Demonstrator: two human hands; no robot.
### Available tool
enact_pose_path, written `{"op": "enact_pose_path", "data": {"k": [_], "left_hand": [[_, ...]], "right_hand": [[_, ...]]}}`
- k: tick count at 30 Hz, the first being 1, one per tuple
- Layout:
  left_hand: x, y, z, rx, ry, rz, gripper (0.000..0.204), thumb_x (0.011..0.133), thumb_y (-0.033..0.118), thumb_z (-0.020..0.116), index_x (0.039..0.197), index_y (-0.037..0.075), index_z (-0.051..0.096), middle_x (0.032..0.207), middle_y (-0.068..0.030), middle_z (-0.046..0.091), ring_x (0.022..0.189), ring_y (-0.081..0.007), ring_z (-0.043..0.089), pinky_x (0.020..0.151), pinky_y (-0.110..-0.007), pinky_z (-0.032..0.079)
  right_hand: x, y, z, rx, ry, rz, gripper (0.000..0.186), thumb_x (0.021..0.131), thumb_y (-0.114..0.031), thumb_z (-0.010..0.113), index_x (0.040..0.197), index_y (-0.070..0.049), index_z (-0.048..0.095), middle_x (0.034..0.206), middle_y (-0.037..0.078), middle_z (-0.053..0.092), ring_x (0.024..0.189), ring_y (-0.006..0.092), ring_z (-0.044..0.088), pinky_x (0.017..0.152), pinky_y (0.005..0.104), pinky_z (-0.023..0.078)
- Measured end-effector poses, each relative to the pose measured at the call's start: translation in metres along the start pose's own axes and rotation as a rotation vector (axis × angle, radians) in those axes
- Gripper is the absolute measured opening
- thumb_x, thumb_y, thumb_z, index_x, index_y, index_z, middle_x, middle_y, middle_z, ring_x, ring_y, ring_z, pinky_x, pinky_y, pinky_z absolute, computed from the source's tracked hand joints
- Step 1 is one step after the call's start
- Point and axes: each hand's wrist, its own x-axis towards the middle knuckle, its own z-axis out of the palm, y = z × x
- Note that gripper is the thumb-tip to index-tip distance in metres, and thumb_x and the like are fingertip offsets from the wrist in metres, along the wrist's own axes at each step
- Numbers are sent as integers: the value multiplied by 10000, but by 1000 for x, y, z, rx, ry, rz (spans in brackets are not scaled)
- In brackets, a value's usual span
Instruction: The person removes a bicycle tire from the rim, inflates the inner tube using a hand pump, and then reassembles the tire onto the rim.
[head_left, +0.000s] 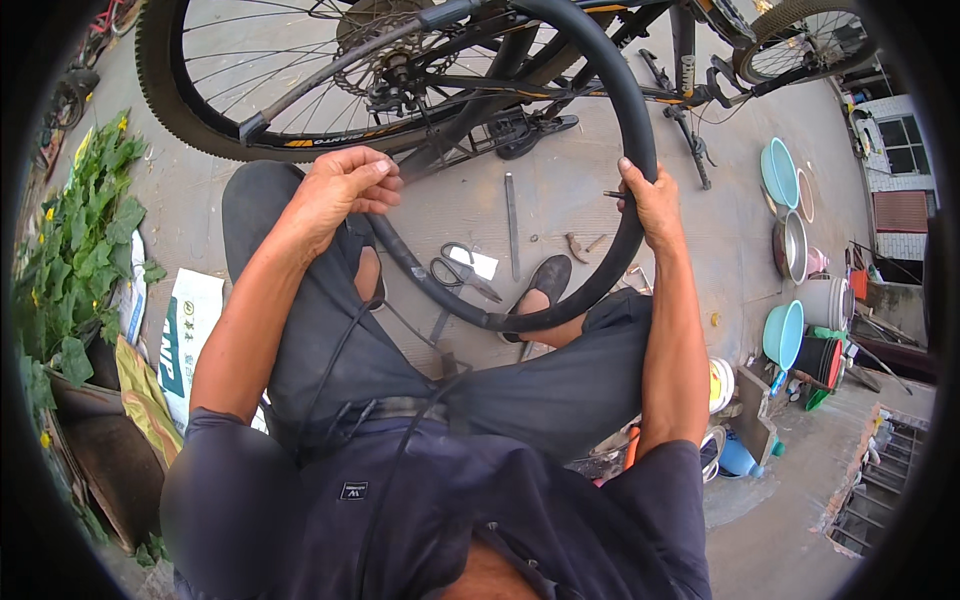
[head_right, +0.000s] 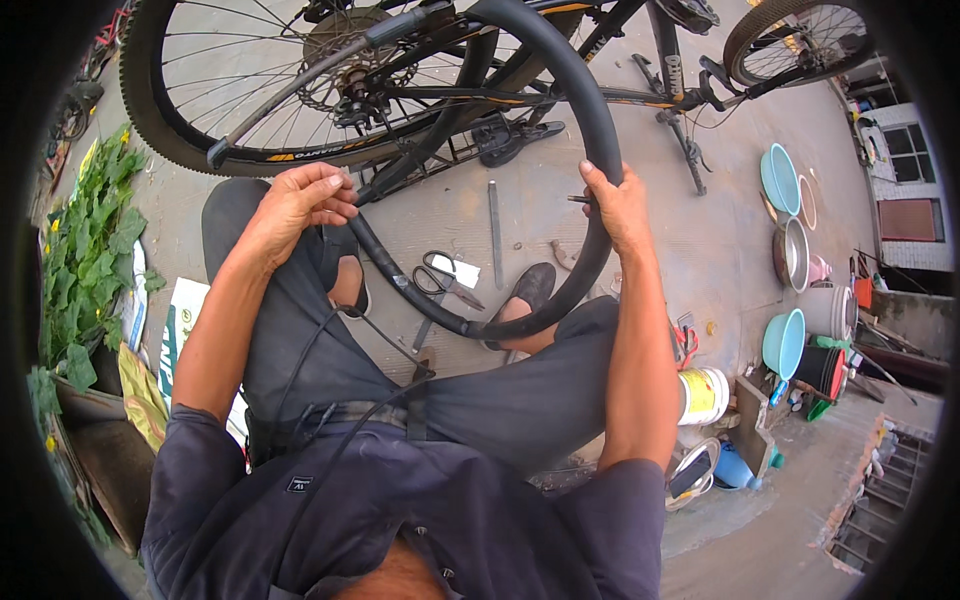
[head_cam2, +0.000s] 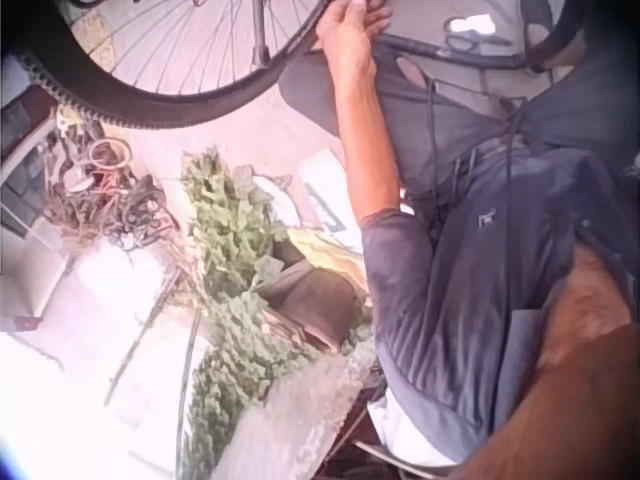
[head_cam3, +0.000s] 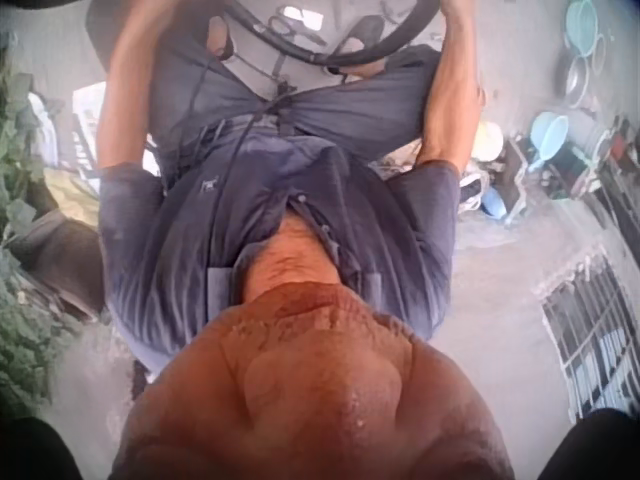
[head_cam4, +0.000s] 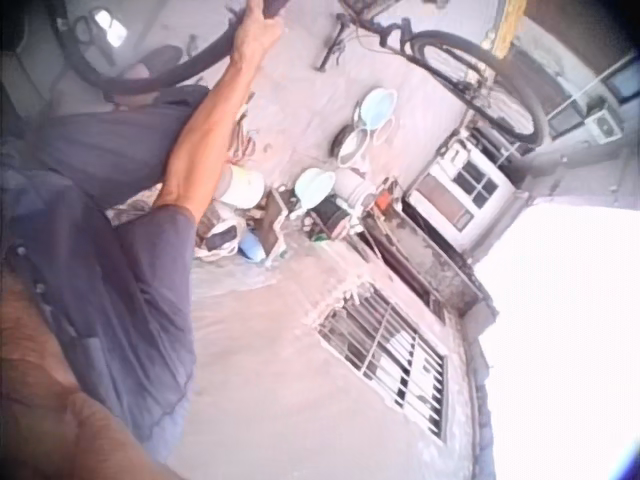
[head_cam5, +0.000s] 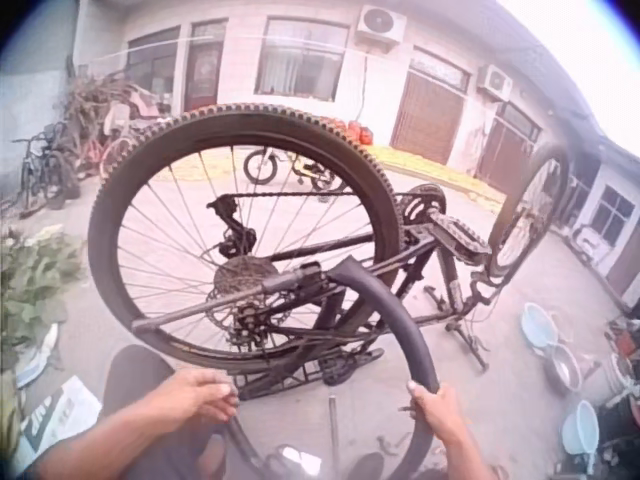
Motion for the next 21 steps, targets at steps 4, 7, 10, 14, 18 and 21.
{"op": "enact_pose_path", "data": {"k": [4,7,10,14,18,21], "left_hand": [[7,-14,-3,59,26,-75,234,954,243,615,1011,20,652,925,-82,677,824,-150,677,726,-252,535],[4,-24,-1,120,6,-130,241,951,249,620,1015,18,648,933,-79,675,842,-151,671,726,-252,523],[-4,-55,11,301,-151,-172,283,929,212,655,1091,-17,623,1005,-98,667,918,-152,650,761,-273,514],[-15,-96,61,612,-494,-101,585,855,299,726,1295,-23,513,1239,-200,581,1184,-314,549,984,-387,463],[-25,-90,122,617,-690,41,901,740,361,789,1445,15,345,1413,-226,440,1313,-378,427,1088,-442,369],[-34,-88,154,525,-805,225,877,747,355,784,1431,14,355,1376,-236,472,1275,-379,466,1049,-444,402]], "right_hand": [[-6,-25,-1,101,66,9,414,815,-359,778,926,-7,591,672,37,541,516,101,512,436,241,437],[-7,-35,-9,253,17,41,389,828,-332,769,932,-5,587,678,52,534,489,117,510,419,252,453],[-12,-45,-10,328,-109,41,428,880,-360,704,1039,1,540,708,69,523,525,139,532,463,263,484],[-29,-58,-12,425,-421,-137,613,885,-331,665,1267,85,429,772,101,531,563,185,583,489,313,524],[-55,-83,11,611,-395,-114,581,912,-379,596,1212,100,462,741,99,528,562,191,562,487,309,525],[-69,-125,13,814,-370,-89,527,1006,-376,454,1195,114,495,766,111,550,557,212,530,489,326,513]]}}
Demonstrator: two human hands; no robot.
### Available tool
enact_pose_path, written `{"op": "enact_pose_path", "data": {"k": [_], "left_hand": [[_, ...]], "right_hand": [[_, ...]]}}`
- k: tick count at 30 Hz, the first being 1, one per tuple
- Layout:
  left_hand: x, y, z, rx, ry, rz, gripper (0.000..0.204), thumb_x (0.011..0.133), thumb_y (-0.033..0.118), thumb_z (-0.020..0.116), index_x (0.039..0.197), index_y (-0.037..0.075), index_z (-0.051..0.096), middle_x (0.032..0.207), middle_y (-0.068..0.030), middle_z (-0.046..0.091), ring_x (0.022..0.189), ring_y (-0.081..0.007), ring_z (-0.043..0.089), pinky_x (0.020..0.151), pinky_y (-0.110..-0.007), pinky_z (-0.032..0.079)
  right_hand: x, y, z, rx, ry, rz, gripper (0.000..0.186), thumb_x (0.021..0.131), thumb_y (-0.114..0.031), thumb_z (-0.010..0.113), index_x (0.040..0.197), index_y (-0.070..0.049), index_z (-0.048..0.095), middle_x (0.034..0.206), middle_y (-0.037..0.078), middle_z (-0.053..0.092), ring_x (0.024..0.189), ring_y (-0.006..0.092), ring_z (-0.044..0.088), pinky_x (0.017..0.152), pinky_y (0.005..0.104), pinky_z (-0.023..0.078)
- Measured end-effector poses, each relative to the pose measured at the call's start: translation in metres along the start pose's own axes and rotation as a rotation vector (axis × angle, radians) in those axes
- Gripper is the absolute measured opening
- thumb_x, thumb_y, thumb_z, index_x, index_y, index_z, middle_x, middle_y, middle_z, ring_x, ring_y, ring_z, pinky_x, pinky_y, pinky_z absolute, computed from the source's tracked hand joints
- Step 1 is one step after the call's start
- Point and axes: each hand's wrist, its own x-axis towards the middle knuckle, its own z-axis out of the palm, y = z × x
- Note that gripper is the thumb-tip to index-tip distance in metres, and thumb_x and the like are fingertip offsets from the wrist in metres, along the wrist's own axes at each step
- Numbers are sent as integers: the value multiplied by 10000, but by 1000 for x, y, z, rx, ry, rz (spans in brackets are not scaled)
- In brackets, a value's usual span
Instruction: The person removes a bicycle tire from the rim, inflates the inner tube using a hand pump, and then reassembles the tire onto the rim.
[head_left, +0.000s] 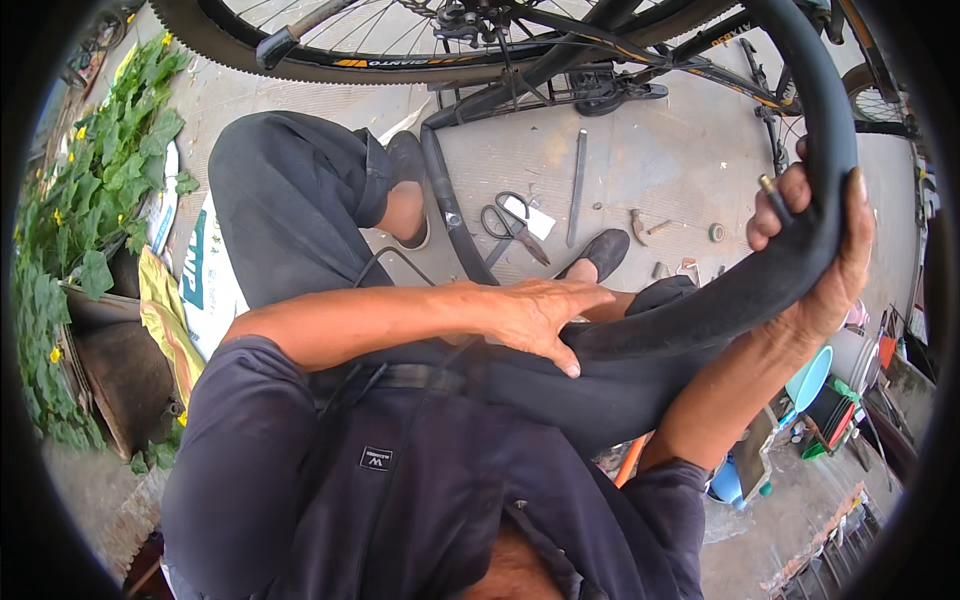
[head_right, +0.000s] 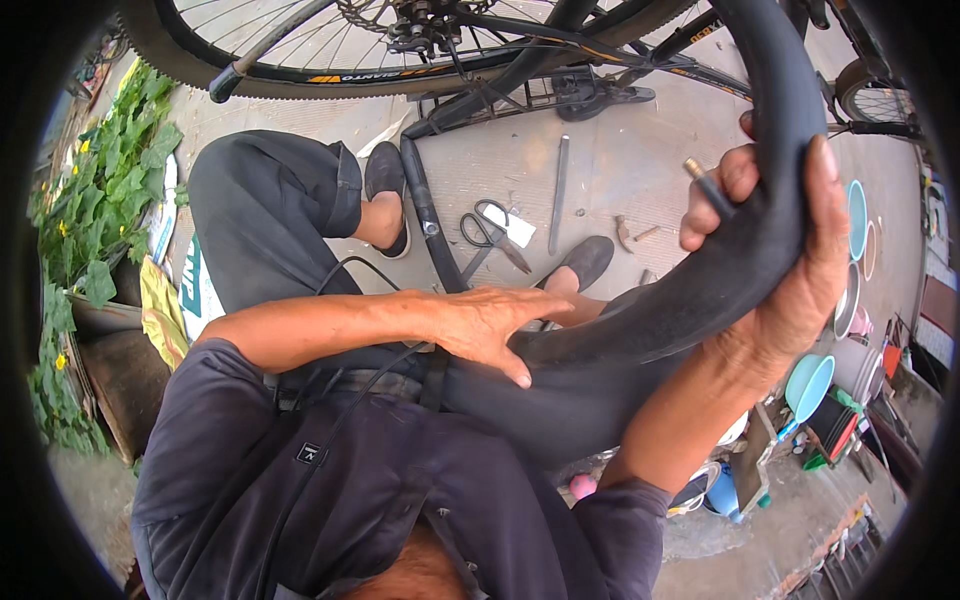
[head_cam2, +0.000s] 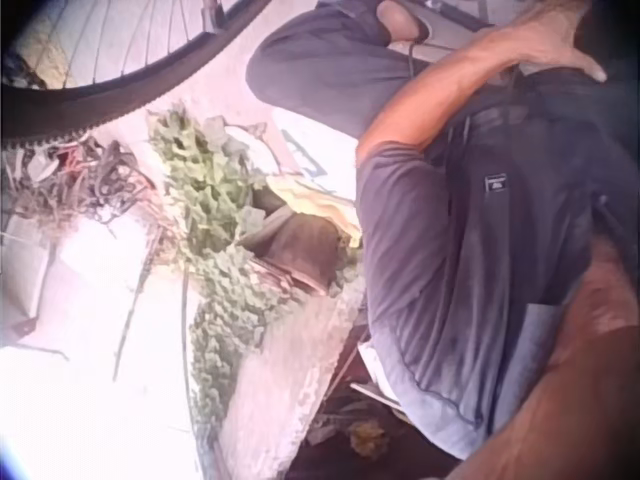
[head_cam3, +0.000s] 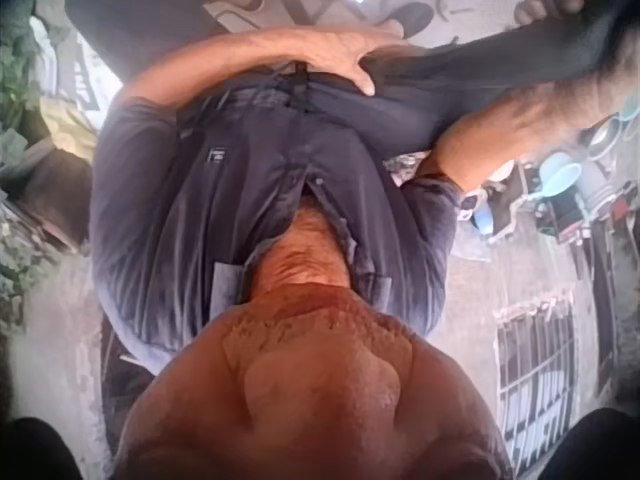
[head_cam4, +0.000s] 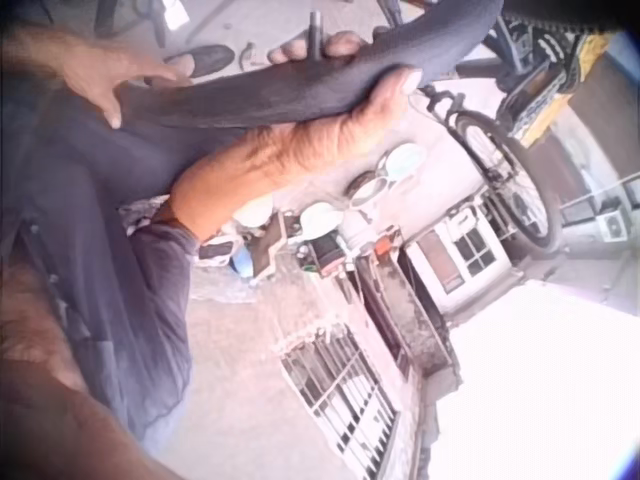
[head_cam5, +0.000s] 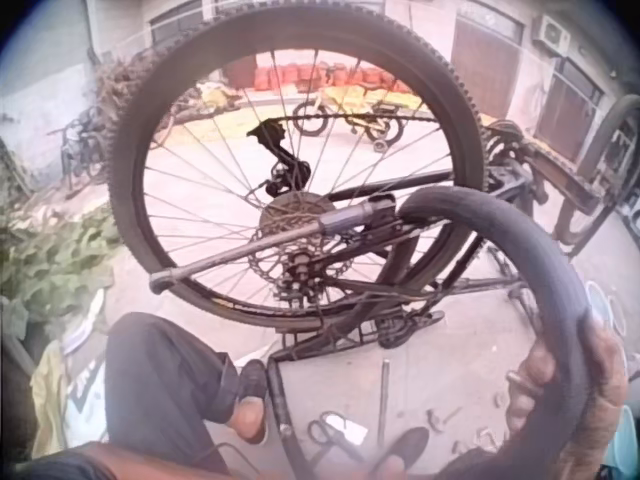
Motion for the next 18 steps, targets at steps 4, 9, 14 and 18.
{"op": "enact_pose_path", "data": {"k": [4,9,14,18], "left_hand": [[-18,27,13,-209,49,-38,765,775,347,773,1357,-1,419,1218,-250,585,1140,-391,573,961,-446,462],[-77,75,-36,-271,354,185,558,809,270,757,1232,8,504,1075,-160,653,1010,-298,646,871,-388,507],[-181,111,-104,-633,803,505,761,844,380,715,1323,-111,386,932,-96,604,694,-164,606,635,-301,504],[-230,130,-138,-696,648,858,512,922,233,638,1244,-91,407,844,-60,506,596,-153,535,565,-307,472]], "right_hand": [[23,-29,8,-7,-287,-10,591,1019,-367,438,1338,127,373,967,128,513,771,174,491,626,261,499],[43,-19,3,267,-344,-90,585,1010,-411,446,1309,93,445,1217,241,563,1099,297,570,876,380,536],[33,64,67,-407,-131,-111,485,938,-369,622,1179,50,581,1037,198,682,897,232,692,704,313,585],[-3,143,118,-644,-606,80,614,827,-300,735,1351,-59,525,1310,127,595,1156,217,587,949,365,507]]}}
